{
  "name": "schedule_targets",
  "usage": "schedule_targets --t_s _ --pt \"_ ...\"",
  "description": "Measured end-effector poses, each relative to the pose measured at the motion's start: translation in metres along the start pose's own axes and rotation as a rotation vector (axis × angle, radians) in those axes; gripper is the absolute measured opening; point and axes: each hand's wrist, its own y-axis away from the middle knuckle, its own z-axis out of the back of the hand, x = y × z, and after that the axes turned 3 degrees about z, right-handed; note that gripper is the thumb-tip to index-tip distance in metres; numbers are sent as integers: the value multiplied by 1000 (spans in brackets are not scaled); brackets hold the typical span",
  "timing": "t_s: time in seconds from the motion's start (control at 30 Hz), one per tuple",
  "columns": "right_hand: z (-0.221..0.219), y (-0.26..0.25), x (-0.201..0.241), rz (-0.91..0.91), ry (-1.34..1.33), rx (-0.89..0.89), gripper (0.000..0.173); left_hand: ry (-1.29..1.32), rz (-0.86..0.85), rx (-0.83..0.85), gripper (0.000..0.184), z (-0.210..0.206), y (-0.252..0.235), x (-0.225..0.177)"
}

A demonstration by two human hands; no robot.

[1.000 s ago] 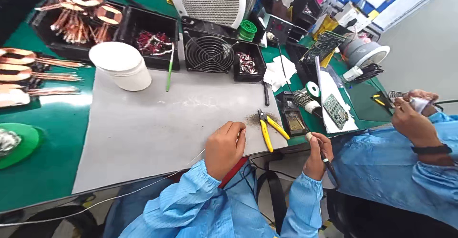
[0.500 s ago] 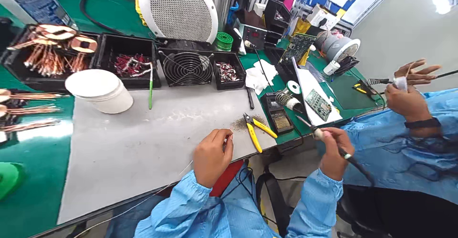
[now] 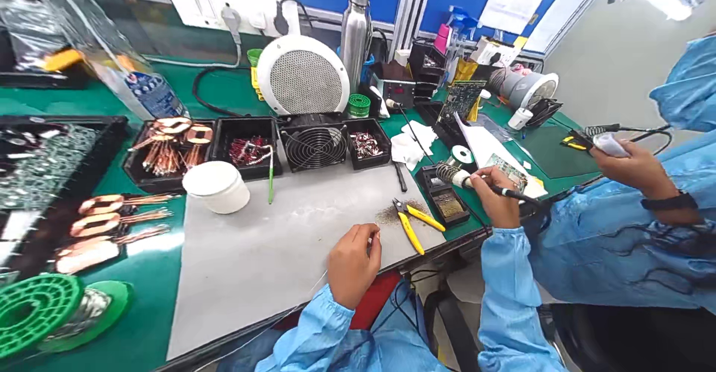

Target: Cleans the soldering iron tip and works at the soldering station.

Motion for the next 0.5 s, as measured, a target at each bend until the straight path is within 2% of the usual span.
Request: schedule_targets --t_s 0.07,0.13,0.17,0.23,0.27,0.33,0.37,0.43,0.5 --pt "-15 12 0 -95 -151 -112 26 -8 -11 -11 23 -1 0 0" --pt "-28 32 11 -233 -359 -262 37 -11 -24 -18 24 -2 0 0" --pt "-34 42 20 -313 -475 -327 36 -10 -30 -22 24 -2 0 0" --pt "-39 61 44 -405 -668 -430 16 -5 -46 -32 24 -3 0 1" --pt "-38 69 56 -362 -730 -466 4 -7 -51 -40 25 -3 -1 2" --pt "-28 83 76 -57 -820 -466 10 -5 -50 -46 25 -4 -1 1" --pt "-18 87 86 130 -849 -401 11 -6 -49 -44 24 -4 0 1" --pt "11 89 117 421 -903 -151 26 -6 -49 -40 23 -3 1 2" --pt "44 94 156 566 -1054 149 48 -6 -44 -32 22 -2 1 2"
